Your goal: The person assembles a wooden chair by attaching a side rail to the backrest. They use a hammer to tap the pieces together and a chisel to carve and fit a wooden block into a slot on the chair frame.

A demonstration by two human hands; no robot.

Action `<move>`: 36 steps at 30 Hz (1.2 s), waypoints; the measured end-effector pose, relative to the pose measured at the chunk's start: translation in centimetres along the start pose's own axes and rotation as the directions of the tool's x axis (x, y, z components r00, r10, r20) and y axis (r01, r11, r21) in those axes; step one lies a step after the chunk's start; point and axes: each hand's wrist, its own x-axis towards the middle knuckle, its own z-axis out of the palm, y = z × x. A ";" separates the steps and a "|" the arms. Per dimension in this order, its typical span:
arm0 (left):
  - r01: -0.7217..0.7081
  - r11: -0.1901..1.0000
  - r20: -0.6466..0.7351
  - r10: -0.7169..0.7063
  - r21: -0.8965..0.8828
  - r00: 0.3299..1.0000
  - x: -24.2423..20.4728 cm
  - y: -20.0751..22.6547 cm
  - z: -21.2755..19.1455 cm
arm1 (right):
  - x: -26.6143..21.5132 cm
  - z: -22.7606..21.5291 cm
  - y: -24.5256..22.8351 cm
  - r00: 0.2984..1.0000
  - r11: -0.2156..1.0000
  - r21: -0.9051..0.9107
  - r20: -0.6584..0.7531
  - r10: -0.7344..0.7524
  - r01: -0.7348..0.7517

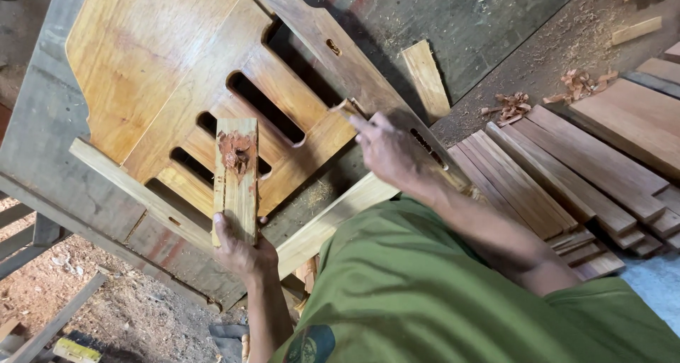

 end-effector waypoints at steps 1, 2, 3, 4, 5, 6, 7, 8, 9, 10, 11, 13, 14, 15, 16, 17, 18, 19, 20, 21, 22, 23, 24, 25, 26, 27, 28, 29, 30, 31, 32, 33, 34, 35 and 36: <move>-0.020 1.000 0.022 0.020 0.002 1.000 0.1 0.0 0.2 | -0.5 -0.1 -0.5 1.000 1.000 0.022 0.019 -0.007 0.006; -0.039 0.999 0.048 0.039 0.005 0.998 0.3 0.0 0.5 | -0.9 -0.1 -1.0 0.999 0.999 0.044 0.035 -0.010 0.009; -0.039 0.999 0.053 0.038 0.007 0.998 0.4 0.0 0.7 | -1.3 -0.4 -1.0 1.000 0.999 0.045 0.030 -0.007 0.006; -0.034 0.999 0.045 0.034 0.003 0.998 0.4 -0.1 0.7 | -1.6 -0.8 -1.0 0.999 0.998 0.062 0.014 0.028 -0.029; -0.030 1.000 0.036 0.030 -0.002 0.999 0.4 -0.1 0.8 | -1.8 -1.1 -1.1 0.998 0.995 0.079 -0.001 0.064 -0.064; -0.030 1.000 0.032 0.030 0.004 0.999 0.3 -0.1 0.4 | -2.0 -1.1 -0.4 0.998 0.994 0.082 0.005 0.067 -0.067; -0.023 1.000 0.018 0.023 0.006 1.000 0.2 0.0 0.0 | -2.1 -1.1 0.2 0.996 0.995 0.059 0.000 0.087 -0.087; -0.017 1.000 0.006 0.017 0.000 1.000 0.3 -0.1 -0.1 | -1.9 -1.2 0.9 0.995 0.994 0.033 -0.010 0.100 -0.100; -0.019 1.000 0.004 0.019 -0.002 1.000 0.3 -0.1 -0.2 | -1.6 -1.3 0.9 0.995 0.995 0.033 -0.009 0.097 -0.097; -0.012 1.000 -0.006 0.012 -0.004 1.000 0.3 -0.1 -0.3 | -1.5 -1.3 0.9 0.994 0.994 0.019 -0.018 0.111 -0.110; -0.005 1.000 -0.016 0.005 -0.006 1.000 0.3 -0.1 -0.5 | -1.4 -1.3 1.0 0.992 0.992 0.005 -0.027 0.124 -0.124; 0.001 1.000 -0.019 -0.001 -0.008 1.000 0.4 -0.2 -0.6 | -0.8 -1.0 1.6 0.994 0.995 -0.011 -0.027 0.104 -0.104; 0.008 1.000 -0.028 -0.009 -0.013 1.000 0.5 -0.3 -0.7 | -0.5 -0.9 1.9 0.997 0.996 -0.029 -0.022 0.080 -0.081; 0.008 1.000 -0.027 -0.008 -0.013 1.000 1.6 -1.6 -1.5 | -0.1 -0.8 2.1 0.996 0.996 -0.029 -0.023 0.081 -0.081; 0.007 1.000 0.001 -0.007 0.006 1.000 2.7 -2.8 -2.5 | 0.2 -0.6 2.3 0.997 0.996 -0.055 -0.039 0.066 -0.069; 0.006 1.000 0.028 -0.007 0.025 1.000 3.9 -3.9 -3.5 | 0.4 -0.3 2.4 0.997 0.995 -0.082 -0.055 0.052 -0.056; 0.006 1.000 0.027 -0.006 0.026 1.000 2.9 -3.2 -2.9 | 0.8 0.0 3.0 0.997 0.995 -0.081 -0.054 0.052 -0.056; 0.005 1.000 0.036 -0.005 0.023 0.999 2.0 -2.5 -2.3 | 1.1 0.4 3.6 0.997 0.990 -0.126 -0.044 0.057 -0.062; 0.006 1.000 0.044 -0.007 0.023 0.999 1.0 -1.8 -1.8 | 1.2 0.7 4.3 0.997 0.983 -0.172 -0.033 0.065 -0.070; 0.007 1.000 0.042 -0.008 0.026 0.999 1.0 -1.7 -1.9 | 1.2 0.9 4.4 0.997 0.983 -0.171 -0.031 0.067 -0.072; 0.008 0.999 0.050 -0.010 0.034 0.999 1.1 -1.8 -1.9 | 1.3 1.0 4.7 0.997 0.983 -0.169 -0.022 0.067 -0.070; 0.009 0.999 0.057 -0.011 0.042 0.998 1.1 -1.9 -1.8 | 1.4 1.1 5.0 0.998 0.984 -0.167 -0.013 0.067 -0.069; 0.011 0.999 0.056 -0.014 0.045 0.998 1.5 -2.2 -2.2 | 1.1 0.8 4.8 0.997 0.983 -0.167 -0.011 0.071 -0.072; 0.001 0.999 0.069 -0.003 0.035 0.998 1.8 -2.5 -2.5 | 0.7 0.6 4.7 0.998 0.989 -0.135 -0.009 0.066 -0.067; -0.011 1.000 0.082 0.009 0.023 0.997 2.2 -2.7 -2.8 | 0.5 0.3 4.4 0.998 0.993 -0.103 -0.010 0.059 -0.060; -0.010 1.000 0.082 0.008 0.025 0.997 1.1 -1.8 -2.0 | -0.2 0.2 3.8 0.998 0.993 -0.103 -0.009 0.061 -0.062; 0.010 0.999 0.066 -0.012 0.030 0.998 0.1 -1.0 -0.9 | -0.7 -0.1 3.2 0.998 0.995 -0.064 -0.007 0.069 -0.070; 0.031 0.999 0.049 -0.033 0.035 0.998 -1.0 -0.2 0.2 | -1.1 -0.5 2.6 0.997 0.997 -0.026 -0.004 0.077 -0.077; 0.032 0.999 0.050 -0.033 0.036 0.998 -0.1 -0.9 -0.5 | -1.4 -0.3 2.7 0.997 0.997 -0.026 -0.004 0.079 -0.079; 0.030 0.998 0.057 -0.033 0.057 0.998 0.7 -1.7 -1.3 | -1.7 -0.1 2.7 0.997 0.997 -0.014 -0.004 0.082 -0.082; 0.028 0.997 0.065 -0.033 0.077 0.997 1.6 -2.4 -2.1 | -2.1 0.2 2.8 0.996 0.996 -0.001 -0.003 0.084 -0.084; 0.028 0.996 0.066 -0.033 0.079 0.997 3.1 -3.5 -3.3 | -2.5 0.2 2.6 0.996 0.996 0.000 -0.004 0.086 -0.086; 0.024 0.994 0.082 -0.033 0.105 0.996 4.7 -4.8 -4.1 | -2.7 0.1 2.6 0.997 0.997 0.013 0.004 0.078 -0.078; 0.019 0.991 0.099 -0.032 0.131 0.995 6.4 -6.1 -4.9 | -2.8 0.1 2.5 0.997 0.997 0.026 0.011 0.071 -0.071; 0.019 0.991 0.102 -0.033 0.135 0.994 7.6 -6.8 -5.7 | -3.1 -0.3 2.5 0.997 0.997 0.028 0.009 0.075 -0.075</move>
